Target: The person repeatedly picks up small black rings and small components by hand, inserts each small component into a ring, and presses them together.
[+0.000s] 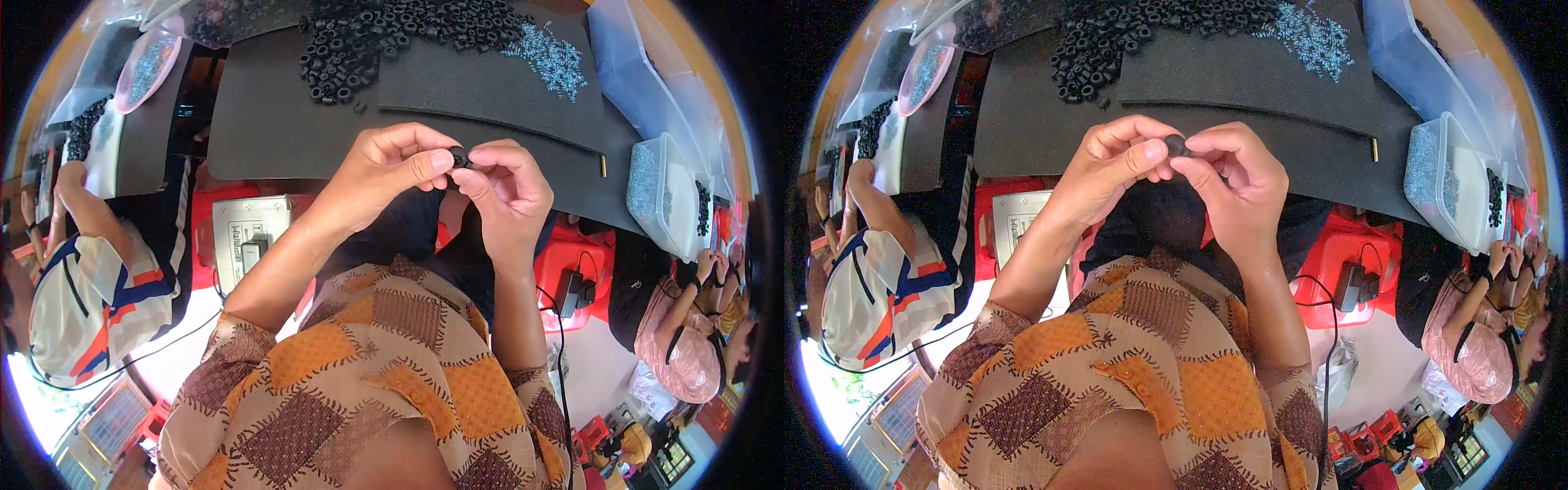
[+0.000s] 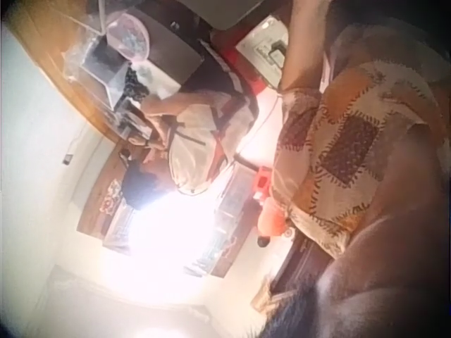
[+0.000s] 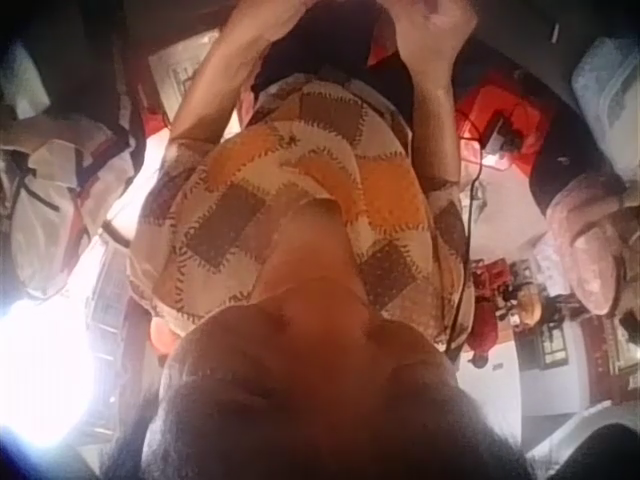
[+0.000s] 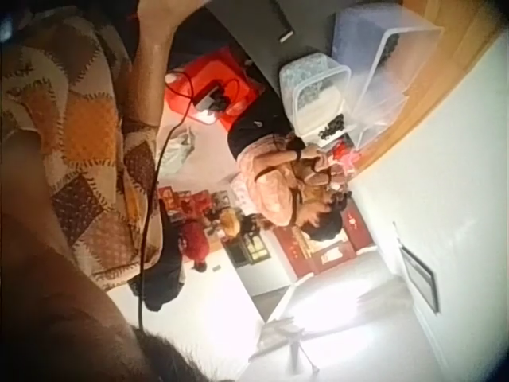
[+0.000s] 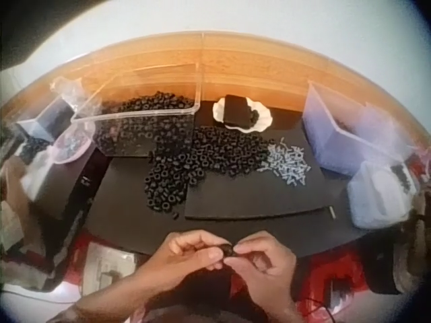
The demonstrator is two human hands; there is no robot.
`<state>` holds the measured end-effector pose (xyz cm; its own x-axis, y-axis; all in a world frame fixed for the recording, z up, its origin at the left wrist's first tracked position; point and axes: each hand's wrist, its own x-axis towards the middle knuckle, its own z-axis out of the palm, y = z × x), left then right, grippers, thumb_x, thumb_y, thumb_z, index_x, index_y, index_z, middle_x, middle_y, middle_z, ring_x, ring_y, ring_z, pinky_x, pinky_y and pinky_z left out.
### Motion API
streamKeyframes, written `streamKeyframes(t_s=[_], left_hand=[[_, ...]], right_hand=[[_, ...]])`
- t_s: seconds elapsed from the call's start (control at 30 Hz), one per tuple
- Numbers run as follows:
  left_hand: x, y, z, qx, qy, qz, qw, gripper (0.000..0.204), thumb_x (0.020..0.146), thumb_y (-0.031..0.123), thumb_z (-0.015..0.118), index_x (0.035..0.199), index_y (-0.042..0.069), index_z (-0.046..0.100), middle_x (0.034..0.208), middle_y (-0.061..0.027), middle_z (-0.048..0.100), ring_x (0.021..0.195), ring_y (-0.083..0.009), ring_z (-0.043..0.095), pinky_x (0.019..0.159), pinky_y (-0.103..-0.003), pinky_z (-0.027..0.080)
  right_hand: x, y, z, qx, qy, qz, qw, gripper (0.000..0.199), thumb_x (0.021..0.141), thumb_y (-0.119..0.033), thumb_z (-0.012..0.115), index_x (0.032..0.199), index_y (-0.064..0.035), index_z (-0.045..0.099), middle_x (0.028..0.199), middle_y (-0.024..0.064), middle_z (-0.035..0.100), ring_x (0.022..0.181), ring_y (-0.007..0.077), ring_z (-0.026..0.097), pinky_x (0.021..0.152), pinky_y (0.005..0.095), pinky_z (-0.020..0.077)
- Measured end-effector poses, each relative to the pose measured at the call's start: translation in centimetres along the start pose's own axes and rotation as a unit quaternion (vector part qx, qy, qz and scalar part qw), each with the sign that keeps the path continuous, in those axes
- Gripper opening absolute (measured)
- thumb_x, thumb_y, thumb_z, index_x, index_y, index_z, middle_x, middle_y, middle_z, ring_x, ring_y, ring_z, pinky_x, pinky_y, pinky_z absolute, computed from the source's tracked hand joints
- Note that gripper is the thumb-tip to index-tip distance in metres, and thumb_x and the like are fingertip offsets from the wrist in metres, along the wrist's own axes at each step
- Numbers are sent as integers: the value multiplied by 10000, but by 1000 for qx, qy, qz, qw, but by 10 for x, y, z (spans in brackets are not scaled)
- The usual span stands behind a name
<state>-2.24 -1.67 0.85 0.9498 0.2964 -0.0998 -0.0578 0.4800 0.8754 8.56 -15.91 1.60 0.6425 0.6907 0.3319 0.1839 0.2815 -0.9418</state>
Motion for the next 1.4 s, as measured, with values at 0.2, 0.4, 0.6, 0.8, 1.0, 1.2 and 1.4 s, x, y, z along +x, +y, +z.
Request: streamKeyframes(t_s=[0.2,0.4,0.6,0.8,1.0,1.2,1.4], left_hand=[[-3,6,-5,96,30,60,993,276,907,176,706,1136,26,679,881,-14,676,778,-69,589,733,-230,487],[1,9,-14,57,37,40,997,239,910,161,704,1107,27,692,853,-7,673,769,-68,583,734,-224,486],[4,1,-15,47,55,67,995,229,920,92,676,1124,-12,667,923,-54,697,847,-78,622,772,-234,507],[1,3,-3,94,57,95,989,186,928,35,646,1105,-22,655,940,-48,691,874,-73,626,774,-229,515],[5,-2,-2,53,55,64,995,184,922,50,657,1091,-22,655,930,-44,684,858,-72,621,766,-230,513],[8,-6,-3,-14,43,16,999,191,927,128,679,1088,26,664,867,-6,651,795,-66,589,729,-218,477],[10,-7,-13,-79,5,-7,997,190,936,124,664,1105,38,658,911,-13,651,813,-79,603,757,-227,504]], right_hand=[[1,5,8,56,-4,31,998,203,812,136,687,966,20,624,970,62,601,859,107,583,762,233,493],[7,9,16,21,-27,7,999,172,839,125,663,957,20,597,989,66,578,878,112,581,747,240,501],[9,2,15,40,-17,141,989,184,976,-187,592,910,-17,570,880,53,579,772,106,572,676,244,486],[6,4,14,-167,-33,111,979,341,1013,-313,520,858,-9,545,713,74,544,644,139,539,588,300,430],[6,9,18,-251,2,14,968,249,992,-217,537,855,-9,547,731,123,527,633,269,539,595,351,431],[11,8,14,-322,-12,-49,946,228,973,-204,558,841,-20,536,743,132,511,651,326,529,593,370,430],[11,5,8,-301,-45,-17,952,217,963,-212,576,858,-24,546,767,120,529,670,287,547,619,346,432]])
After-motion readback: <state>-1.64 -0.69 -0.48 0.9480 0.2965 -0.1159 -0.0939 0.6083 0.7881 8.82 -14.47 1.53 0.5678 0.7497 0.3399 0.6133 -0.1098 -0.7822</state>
